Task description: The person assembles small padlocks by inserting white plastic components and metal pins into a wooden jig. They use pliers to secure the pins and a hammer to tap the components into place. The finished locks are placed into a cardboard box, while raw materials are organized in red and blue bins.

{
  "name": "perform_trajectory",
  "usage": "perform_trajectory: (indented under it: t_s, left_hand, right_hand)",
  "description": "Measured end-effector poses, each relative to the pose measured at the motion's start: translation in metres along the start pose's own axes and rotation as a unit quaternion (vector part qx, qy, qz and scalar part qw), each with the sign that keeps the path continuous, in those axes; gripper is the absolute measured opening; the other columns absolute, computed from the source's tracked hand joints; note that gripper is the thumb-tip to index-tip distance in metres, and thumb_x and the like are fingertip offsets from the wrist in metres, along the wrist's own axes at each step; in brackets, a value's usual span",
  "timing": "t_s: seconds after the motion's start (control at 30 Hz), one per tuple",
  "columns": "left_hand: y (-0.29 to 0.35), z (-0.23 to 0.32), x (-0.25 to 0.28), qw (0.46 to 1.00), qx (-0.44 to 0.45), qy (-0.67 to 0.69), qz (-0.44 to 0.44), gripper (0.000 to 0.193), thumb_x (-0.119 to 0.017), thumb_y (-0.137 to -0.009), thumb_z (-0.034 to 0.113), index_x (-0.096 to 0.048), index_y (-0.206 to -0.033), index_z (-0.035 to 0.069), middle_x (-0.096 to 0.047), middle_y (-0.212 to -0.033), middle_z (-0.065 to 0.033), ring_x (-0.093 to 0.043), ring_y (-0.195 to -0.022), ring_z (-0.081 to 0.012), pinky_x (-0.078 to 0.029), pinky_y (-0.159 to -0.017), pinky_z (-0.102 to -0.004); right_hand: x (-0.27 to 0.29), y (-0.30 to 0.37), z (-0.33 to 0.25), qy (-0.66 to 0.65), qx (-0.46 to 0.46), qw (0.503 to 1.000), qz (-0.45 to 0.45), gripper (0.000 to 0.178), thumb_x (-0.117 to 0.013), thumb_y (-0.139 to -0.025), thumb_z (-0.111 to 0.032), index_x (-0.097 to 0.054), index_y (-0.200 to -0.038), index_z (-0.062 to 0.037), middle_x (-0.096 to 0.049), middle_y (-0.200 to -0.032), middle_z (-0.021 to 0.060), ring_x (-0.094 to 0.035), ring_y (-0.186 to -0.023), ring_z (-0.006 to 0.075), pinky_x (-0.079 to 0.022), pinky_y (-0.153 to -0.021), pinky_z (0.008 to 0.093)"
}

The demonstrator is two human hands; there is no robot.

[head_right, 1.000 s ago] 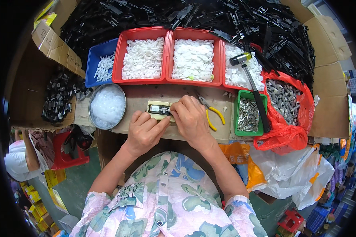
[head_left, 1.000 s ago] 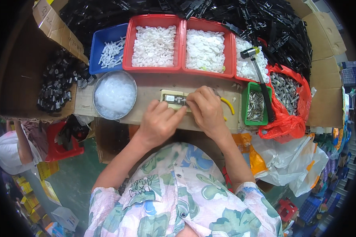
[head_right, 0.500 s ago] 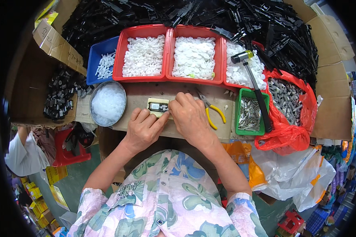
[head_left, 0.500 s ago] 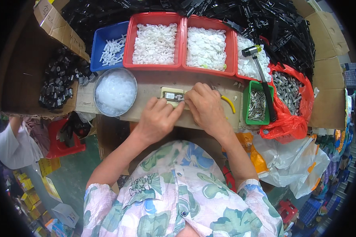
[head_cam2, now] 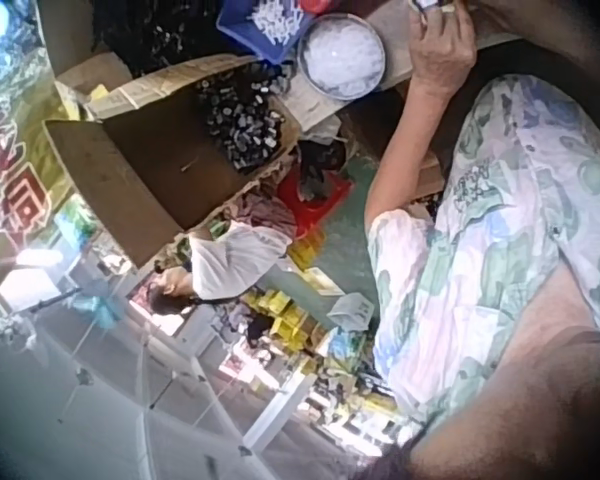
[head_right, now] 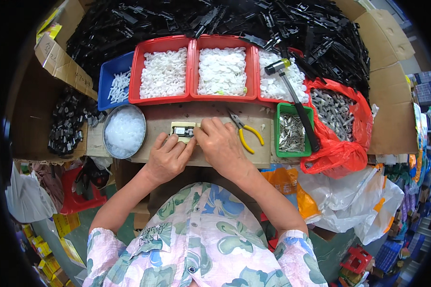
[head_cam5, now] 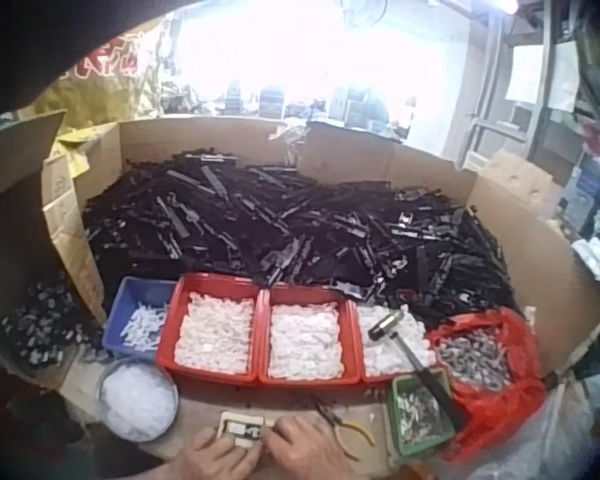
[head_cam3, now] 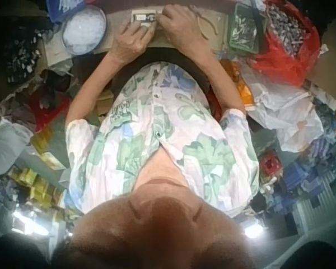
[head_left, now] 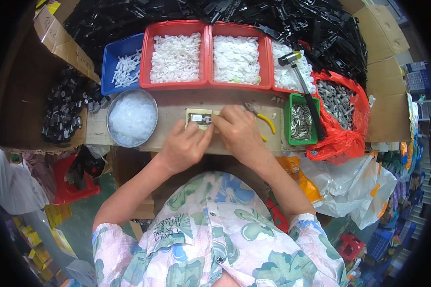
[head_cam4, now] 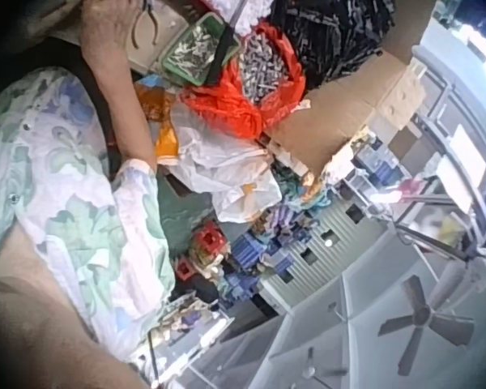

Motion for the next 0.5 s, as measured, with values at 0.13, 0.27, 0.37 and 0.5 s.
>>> perform_trajectory:
  t_s: [0.13,0.27,0.37,0.5]
  left_hand:
    - [0.001,-0.002,-0.003,1.0,-0.005,0.008,0.001,0.035,-0.068,-0.082,0.013,-0.072,-0.115,0.004,-0.056,-0.074,-0.0024,-0.055,-0.083,-0.0217,-0.044,-0.083,-0.0379]
    - [0.0,-0.003,0.002,0.999,0.006,0.034,0.004,0.035,-0.072,-0.082,0.012,-0.072,-0.116,0.005,-0.054,-0.072,-0.0022,-0.055,-0.082,-0.0214,-0.044,-0.082,-0.0378]
    - [-0.004,-0.003,0.006,0.997,0.016,0.073,-0.002,0.034,-0.076,-0.08,0.011,-0.072,-0.113,0.005,-0.054,-0.072,-0.0022,-0.054,-0.081,-0.0216,-0.044,-0.078,-0.0385]
    - [-0.04,-0.003,0.006,0.991,0.012,0.13,0.011,0.029,-0.077,-0.078,0.01,-0.072,-0.106,0.005,-0.054,-0.073,-0.0031,-0.054,-0.08,-0.023,-0.044,-0.074,-0.0392]
  right_hand:
    - [0.006,-0.001,0.004,-0.041,-0.026,0.999,-0.015,0.018,-0.069,-0.08,-0.006,-0.068,-0.097,-0.0043,-0.057,-0.089,0.0082,-0.059,-0.09,0.0278,-0.045,-0.074,0.0413]
    - [0.038,0.007,0.016,-0.068,-0.057,0.994,0.057,0.016,-0.07,-0.081,-0.003,-0.066,-0.097,-0.0025,-0.061,-0.094,0.0109,-0.062,-0.09,0.0311,-0.048,-0.076,0.043]
    - [0.071,0.035,0.045,-0.033,-0.147,0.983,0.106,0.013,-0.068,-0.083,0.0,-0.065,-0.096,0.0002,-0.063,-0.097,0.0149,-0.063,-0.087,0.0349,-0.051,-0.074,0.0445]
    - [0.094,0.074,0.079,0.083,-0.258,0.958,0.094,0.01,-0.067,-0.085,-0.001,-0.066,-0.095,0.0017,-0.061,-0.092,0.0173,-0.063,-0.085,0.0379,-0.051,-0.072,0.047]
Point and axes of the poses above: each hand's wrist, its own y-axis away from the middle knuckle, its own x-axis out of the back of the hand, z = x × y, the point moved 1 cm from there along -y, towards the middle knuckle
